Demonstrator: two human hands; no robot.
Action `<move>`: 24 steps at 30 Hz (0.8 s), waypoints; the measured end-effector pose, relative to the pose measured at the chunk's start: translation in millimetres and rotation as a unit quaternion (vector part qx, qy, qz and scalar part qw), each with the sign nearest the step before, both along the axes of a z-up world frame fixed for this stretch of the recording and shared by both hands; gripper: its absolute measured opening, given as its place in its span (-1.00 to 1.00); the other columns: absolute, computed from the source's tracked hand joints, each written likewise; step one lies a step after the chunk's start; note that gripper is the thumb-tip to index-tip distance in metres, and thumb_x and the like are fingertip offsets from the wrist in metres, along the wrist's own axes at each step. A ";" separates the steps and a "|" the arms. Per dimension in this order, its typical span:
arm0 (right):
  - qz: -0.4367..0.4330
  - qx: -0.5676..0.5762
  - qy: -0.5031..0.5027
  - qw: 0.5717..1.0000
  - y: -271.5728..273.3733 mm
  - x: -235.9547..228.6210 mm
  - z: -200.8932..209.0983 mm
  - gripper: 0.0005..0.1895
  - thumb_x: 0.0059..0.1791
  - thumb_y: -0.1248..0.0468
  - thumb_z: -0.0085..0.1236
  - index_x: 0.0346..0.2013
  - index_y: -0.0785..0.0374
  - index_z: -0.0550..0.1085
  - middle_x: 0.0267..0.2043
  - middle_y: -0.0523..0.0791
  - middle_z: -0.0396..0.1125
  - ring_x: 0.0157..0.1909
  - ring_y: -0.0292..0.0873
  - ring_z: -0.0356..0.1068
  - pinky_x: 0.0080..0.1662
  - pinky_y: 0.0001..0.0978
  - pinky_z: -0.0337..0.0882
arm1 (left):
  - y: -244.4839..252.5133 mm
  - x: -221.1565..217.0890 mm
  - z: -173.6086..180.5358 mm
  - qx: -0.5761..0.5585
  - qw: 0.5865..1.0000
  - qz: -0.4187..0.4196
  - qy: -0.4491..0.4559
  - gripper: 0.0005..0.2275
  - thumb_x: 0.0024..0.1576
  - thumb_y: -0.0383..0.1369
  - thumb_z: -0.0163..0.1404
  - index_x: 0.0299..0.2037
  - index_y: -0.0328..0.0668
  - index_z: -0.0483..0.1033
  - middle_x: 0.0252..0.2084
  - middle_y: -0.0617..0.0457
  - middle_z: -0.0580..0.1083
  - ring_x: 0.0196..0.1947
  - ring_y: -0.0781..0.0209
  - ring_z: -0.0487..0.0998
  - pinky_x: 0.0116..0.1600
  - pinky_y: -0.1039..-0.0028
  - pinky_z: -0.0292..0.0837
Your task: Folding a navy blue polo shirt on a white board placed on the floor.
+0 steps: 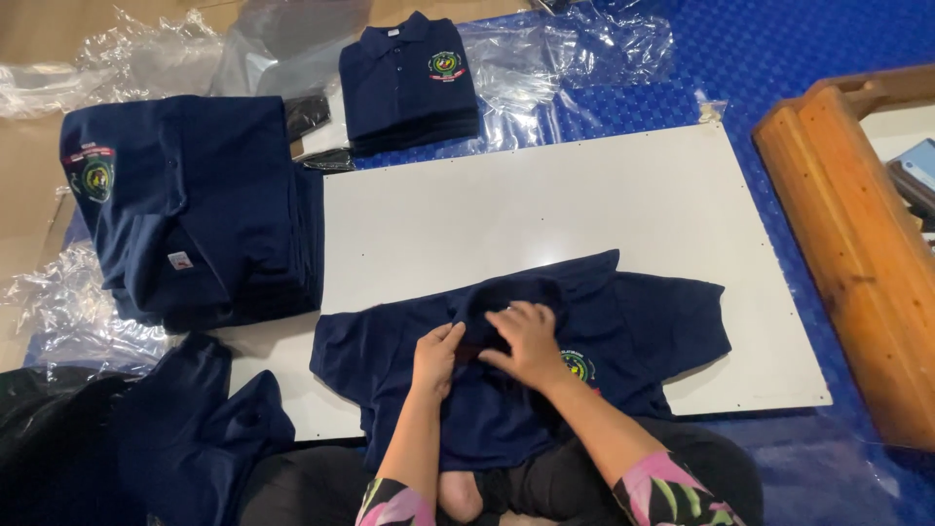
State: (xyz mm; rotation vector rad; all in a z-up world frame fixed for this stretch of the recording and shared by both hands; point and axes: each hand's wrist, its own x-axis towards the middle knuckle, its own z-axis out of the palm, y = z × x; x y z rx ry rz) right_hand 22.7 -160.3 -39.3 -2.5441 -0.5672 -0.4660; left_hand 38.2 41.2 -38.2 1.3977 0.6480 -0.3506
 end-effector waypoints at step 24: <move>-0.251 0.116 0.244 0.930 -87.7 33.2 37.9 -0.59 -0.06 -0.07 0.30 -0.03 0.04 0.59 -0.19 -0.07 0.50 -0.02 0.01 0.52 -0.01 -0.13 0.51 | -15.5 2.3 -7.3 0.546 0.664 -0.208 -0.466 -0.83 0.28 -0.15 -0.04 -0.05 0.29 0.62 0.11 0.37 0.54 0.39 0.18 0.30 0.38 0.16 -0.12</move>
